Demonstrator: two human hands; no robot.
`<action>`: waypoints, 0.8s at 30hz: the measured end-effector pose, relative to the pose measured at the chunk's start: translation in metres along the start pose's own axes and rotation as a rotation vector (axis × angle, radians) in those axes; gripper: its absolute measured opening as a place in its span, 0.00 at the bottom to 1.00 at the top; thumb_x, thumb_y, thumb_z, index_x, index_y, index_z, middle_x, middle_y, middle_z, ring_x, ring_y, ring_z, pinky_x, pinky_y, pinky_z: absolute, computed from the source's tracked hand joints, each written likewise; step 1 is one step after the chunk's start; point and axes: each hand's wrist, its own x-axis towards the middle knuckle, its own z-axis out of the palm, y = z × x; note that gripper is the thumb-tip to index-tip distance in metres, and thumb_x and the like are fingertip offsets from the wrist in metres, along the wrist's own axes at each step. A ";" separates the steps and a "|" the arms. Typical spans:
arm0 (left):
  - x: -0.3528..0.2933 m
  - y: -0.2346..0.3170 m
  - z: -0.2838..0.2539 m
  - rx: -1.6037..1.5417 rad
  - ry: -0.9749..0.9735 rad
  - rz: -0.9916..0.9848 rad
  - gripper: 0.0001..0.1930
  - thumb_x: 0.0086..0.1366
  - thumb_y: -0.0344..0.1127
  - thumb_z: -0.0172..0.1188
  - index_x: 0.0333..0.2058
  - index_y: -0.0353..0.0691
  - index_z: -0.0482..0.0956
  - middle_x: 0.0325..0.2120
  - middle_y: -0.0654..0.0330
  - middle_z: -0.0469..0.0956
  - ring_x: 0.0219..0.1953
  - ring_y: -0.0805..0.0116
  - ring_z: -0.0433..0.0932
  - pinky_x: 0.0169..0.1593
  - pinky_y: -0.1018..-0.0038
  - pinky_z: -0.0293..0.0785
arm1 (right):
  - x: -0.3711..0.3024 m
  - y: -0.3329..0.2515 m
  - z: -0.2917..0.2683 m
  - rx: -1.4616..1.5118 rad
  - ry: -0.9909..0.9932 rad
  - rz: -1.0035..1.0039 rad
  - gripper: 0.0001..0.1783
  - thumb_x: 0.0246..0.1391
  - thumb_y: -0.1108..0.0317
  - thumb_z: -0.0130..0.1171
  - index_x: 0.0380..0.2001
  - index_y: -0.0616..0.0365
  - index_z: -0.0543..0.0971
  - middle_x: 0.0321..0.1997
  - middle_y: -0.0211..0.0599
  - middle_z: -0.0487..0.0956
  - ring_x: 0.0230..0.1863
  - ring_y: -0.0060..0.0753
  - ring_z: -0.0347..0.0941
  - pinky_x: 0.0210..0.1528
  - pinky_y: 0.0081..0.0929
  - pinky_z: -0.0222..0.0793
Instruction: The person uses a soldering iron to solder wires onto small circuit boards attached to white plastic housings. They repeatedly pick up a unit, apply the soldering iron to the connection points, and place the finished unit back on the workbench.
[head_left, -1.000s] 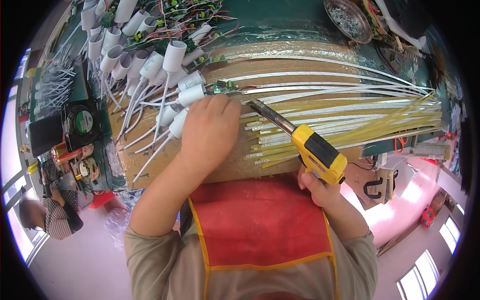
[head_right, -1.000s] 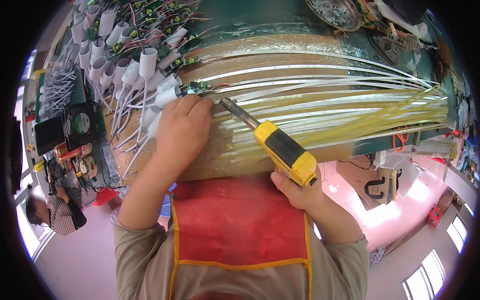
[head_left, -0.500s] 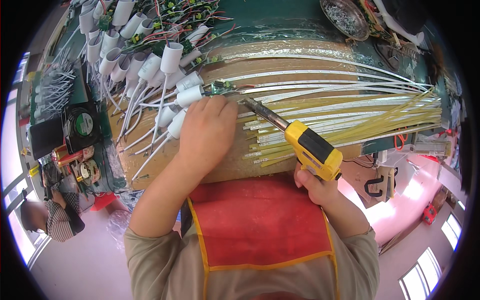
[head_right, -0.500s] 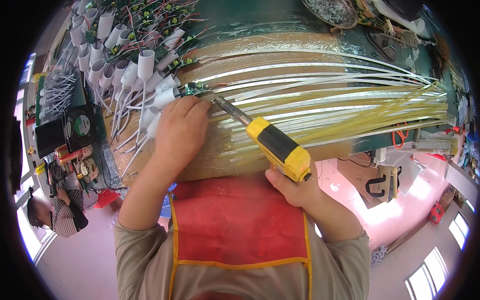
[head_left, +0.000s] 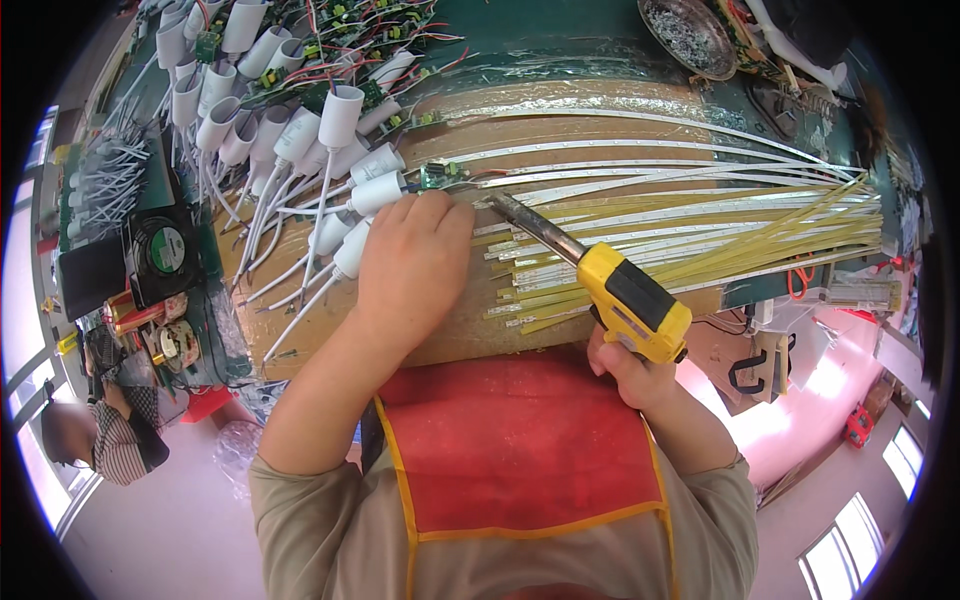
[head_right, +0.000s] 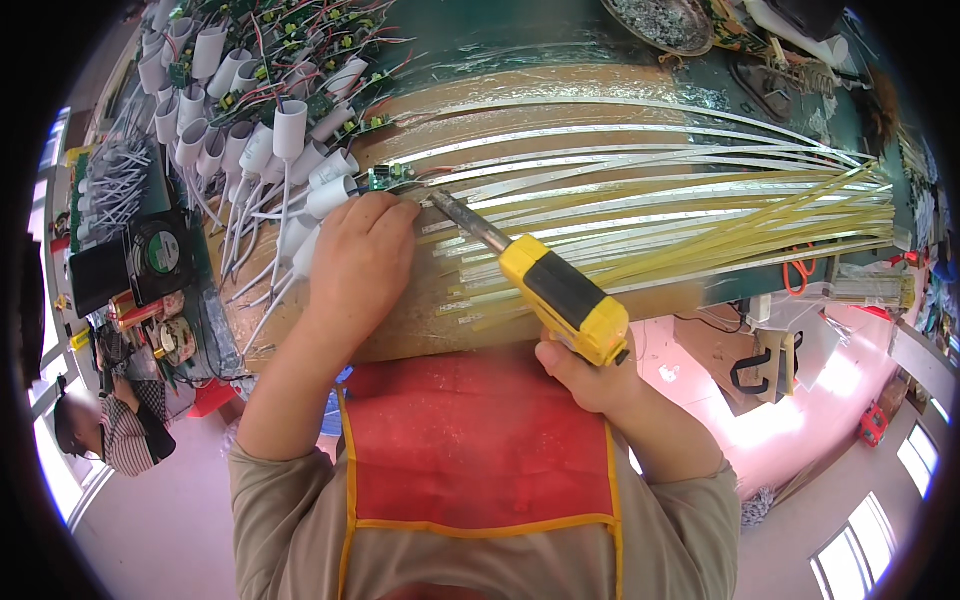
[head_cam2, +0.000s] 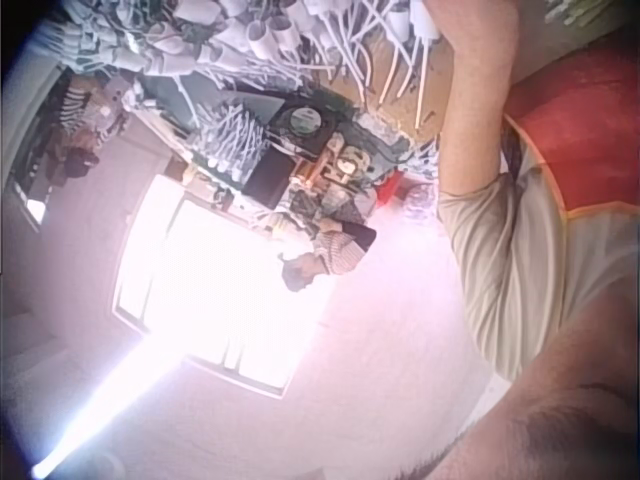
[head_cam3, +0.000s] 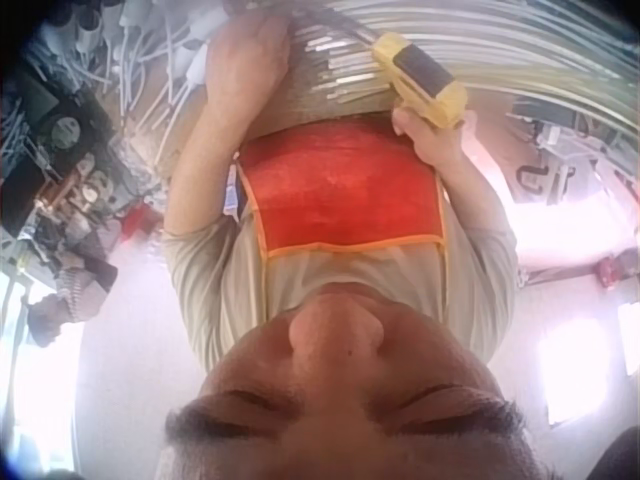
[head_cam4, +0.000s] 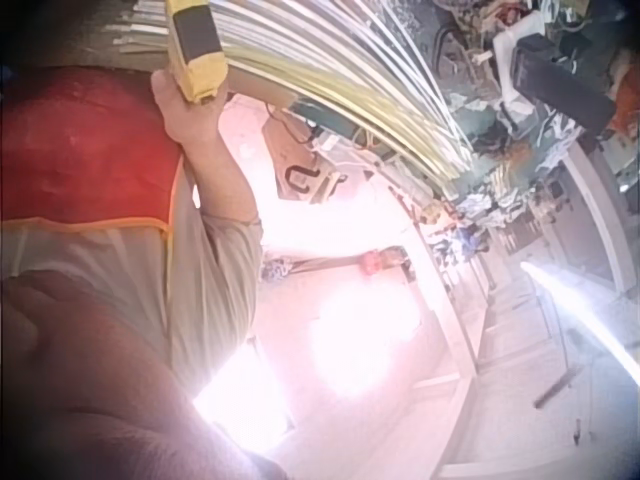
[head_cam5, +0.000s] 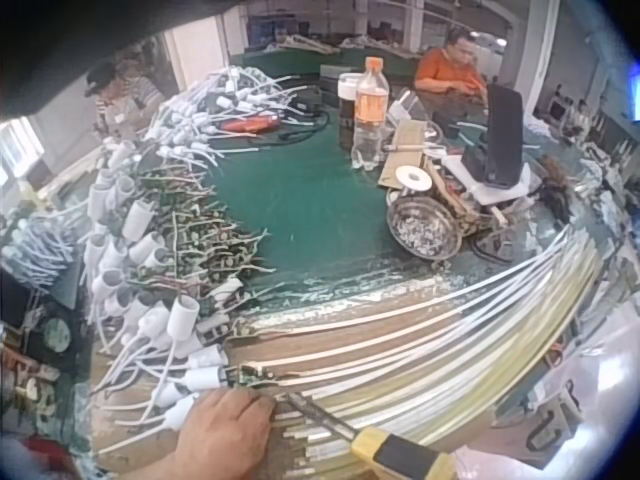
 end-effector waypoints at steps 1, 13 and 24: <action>-0.001 -0.001 0.002 -0.006 0.015 0.008 0.09 0.52 0.26 0.59 0.34 0.39 0.79 0.31 0.57 0.77 0.34 0.55 0.76 0.40 0.62 0.73 | 0.000 0.001 -0.001 -0.048 -0.025 -0.049 0.27 0.56 0.68 0.56 0.57 0.65 0.64 0.22 0.37 0.70 0.19 0.26 0.66 0.23 0.23 0.66; 0.001 0.000 0.000 0.003 -0.014 0.003 0.09 0.52 0.25 0.58 0.34 0.39 0.79 0.31 0.57 0.77 0.34 0.55 0.76 0.40 0.63 0.73 | 0.001 -0.009 0.002 0.062 0.044 0.141 0.10 0.52 0.75 0.61 0.38 0.60 0.74 0.26 0.27 0.74 0.26 0.18 0.69 0.29 0.20 0.65; -0.001 -0.001 0.000 -0.004 0.007 0.006 0.09 0.52 0.26 0.59 0.35 0.39 0.79 0.32 0.57 0.77 0.34 0.54 0.76 0.40 0.62 0.73 | 0.000 -0.001 0.000 0.036 0.002 0.049 0.21 0.54 0.70 0.58 0.50 0.63 0.67 0.24 0.34 0.72 0.22 0.23 0.67 0.24 0.22 0.66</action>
